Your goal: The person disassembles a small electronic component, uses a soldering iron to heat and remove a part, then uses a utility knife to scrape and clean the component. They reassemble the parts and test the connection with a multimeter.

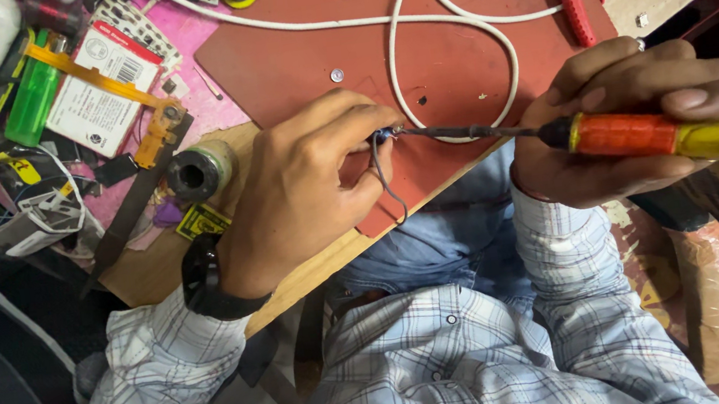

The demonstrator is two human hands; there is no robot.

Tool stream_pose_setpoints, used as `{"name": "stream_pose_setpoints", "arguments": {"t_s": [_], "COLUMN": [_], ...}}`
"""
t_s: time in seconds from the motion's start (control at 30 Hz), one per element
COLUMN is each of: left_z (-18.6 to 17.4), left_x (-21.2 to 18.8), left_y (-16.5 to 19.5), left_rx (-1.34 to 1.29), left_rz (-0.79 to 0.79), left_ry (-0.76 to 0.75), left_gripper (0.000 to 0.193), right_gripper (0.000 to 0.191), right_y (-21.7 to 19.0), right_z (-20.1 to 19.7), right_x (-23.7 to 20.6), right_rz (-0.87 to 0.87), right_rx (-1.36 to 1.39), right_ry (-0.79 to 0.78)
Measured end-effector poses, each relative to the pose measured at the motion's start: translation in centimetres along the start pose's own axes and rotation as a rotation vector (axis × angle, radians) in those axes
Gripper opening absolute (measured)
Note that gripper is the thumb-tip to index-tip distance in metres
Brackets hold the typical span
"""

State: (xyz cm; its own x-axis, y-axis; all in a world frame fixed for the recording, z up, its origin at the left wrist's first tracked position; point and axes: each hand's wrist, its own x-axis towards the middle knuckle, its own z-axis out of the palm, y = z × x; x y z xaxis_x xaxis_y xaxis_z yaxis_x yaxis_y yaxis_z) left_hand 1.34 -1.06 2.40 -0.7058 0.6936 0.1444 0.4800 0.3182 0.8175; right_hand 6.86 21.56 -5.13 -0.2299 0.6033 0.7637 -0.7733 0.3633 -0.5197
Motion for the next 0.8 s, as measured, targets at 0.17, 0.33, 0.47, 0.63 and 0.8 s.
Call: {"name": "stream_pose_setpoints", "arguments": {"t_s": [0.17,0.33,0.47,0.63,0.8], "left_z": [0.0,0.0,-0.2,-0.2,-0.1], "left_x": [0.0,0.1,0.1,0.2,0.2], "left_y": [0.0,0.0,0.0,0.0,0.0], "left_rx": [-0.022,-0.027,-0.034,-0.043,-0.037], "left_rz": [-0.003,-0.017,-0.001,-0.031,-0.01], "left_ry": [-0.006,-0.013,-0.011,-0.022,-0.011], "left_gripper": [0.021,0.021,0.024,0.022,0.021], "right_gripper": [0.046,0.045,0.046,0.047,0.05], "right_y": [0.3,0.4,0.0,0.5,1.0], "right_z": [0.0,-0.1,-0.5,-0.6,-0.6], "right_x": [0.0,0.3,0.1,-0.3,-0.1], "right_rz": [-0.013,-0.037,0.092,0.037,-0.018], "right_rx": [-0.014,0.028,0.058,0.029,0.021], "right_ry": [-0.02,-0.017,-0.01,0.016,0.006]}}
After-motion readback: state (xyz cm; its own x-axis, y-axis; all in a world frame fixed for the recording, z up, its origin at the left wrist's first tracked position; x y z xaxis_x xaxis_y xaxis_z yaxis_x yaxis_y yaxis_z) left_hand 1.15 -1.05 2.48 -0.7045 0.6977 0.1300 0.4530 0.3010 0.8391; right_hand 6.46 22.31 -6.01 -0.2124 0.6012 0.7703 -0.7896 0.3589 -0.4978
